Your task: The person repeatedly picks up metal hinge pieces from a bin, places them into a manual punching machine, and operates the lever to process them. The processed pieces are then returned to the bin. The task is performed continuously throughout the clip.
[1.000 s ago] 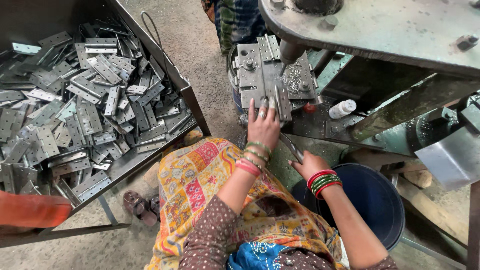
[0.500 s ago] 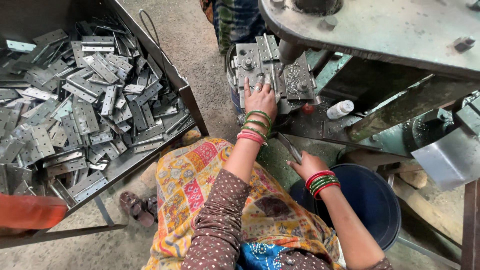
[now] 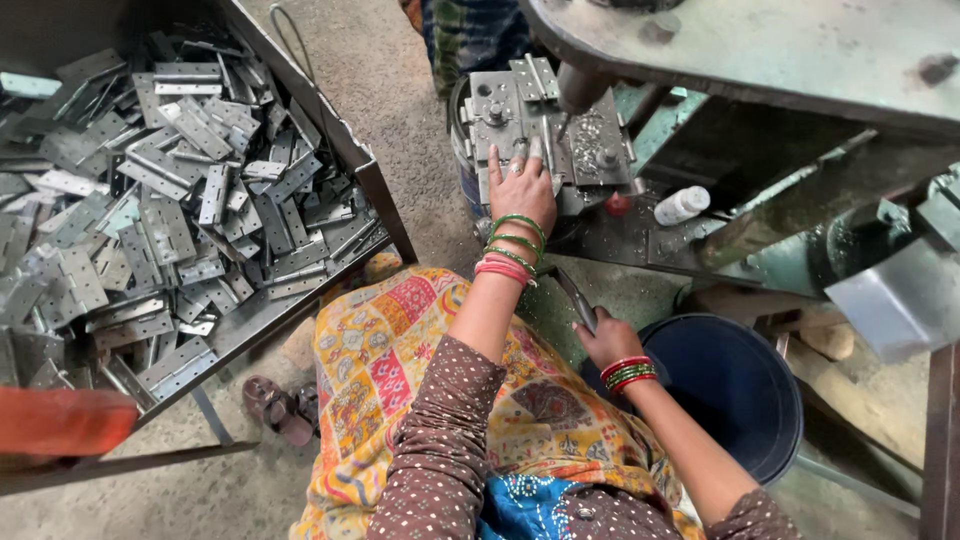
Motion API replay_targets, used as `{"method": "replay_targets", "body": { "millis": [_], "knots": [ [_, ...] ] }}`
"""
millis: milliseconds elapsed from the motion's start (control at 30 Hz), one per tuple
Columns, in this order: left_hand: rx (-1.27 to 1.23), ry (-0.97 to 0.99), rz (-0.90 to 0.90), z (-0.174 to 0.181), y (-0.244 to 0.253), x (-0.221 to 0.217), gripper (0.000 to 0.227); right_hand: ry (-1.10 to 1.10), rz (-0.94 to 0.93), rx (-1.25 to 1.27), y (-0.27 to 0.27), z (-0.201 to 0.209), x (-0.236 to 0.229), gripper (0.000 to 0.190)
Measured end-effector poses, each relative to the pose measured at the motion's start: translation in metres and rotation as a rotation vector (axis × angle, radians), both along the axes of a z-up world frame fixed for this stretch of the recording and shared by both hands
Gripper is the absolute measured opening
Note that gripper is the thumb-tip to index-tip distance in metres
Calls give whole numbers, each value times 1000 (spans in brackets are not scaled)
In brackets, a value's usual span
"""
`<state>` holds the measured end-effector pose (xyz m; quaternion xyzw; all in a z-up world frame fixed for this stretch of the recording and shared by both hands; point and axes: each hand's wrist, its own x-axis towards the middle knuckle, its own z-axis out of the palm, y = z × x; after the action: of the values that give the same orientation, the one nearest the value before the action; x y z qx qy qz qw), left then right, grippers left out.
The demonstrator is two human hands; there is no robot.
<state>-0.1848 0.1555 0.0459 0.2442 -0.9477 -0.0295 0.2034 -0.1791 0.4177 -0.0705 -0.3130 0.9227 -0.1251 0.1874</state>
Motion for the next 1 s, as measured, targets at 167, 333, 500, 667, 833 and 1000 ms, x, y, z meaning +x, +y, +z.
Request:
{"method": "replay_targets", "body": {
  "millis": [167, 333, 500, 667, 833, 1000],
  "knots": [
    [20, -12, 9, 1, -3, -3, 27, -118, -56, 107, -7, 15, -24, 49],
    [53, -33, -5, -4, -2, -2, 27, -13, 36, 95, -6, 17, -25, 55],
    [22, -10, 14, -4, -6, -6, 28, -44, -3, 101, -4, -7, -15, 53],
    [15, -9, 5, 0, -2, -3, 28, -75, -11, 88, -2, -3, -12, 51],
    [78, -35, 2, 2, -1, 0, 28, -105, -46, 187, -6, 11, -29, 57],
    [56, -32, -6, 4, -2, -4, 27, -77, -39, -56, 3, -39, -15, 46]
  ]
}}
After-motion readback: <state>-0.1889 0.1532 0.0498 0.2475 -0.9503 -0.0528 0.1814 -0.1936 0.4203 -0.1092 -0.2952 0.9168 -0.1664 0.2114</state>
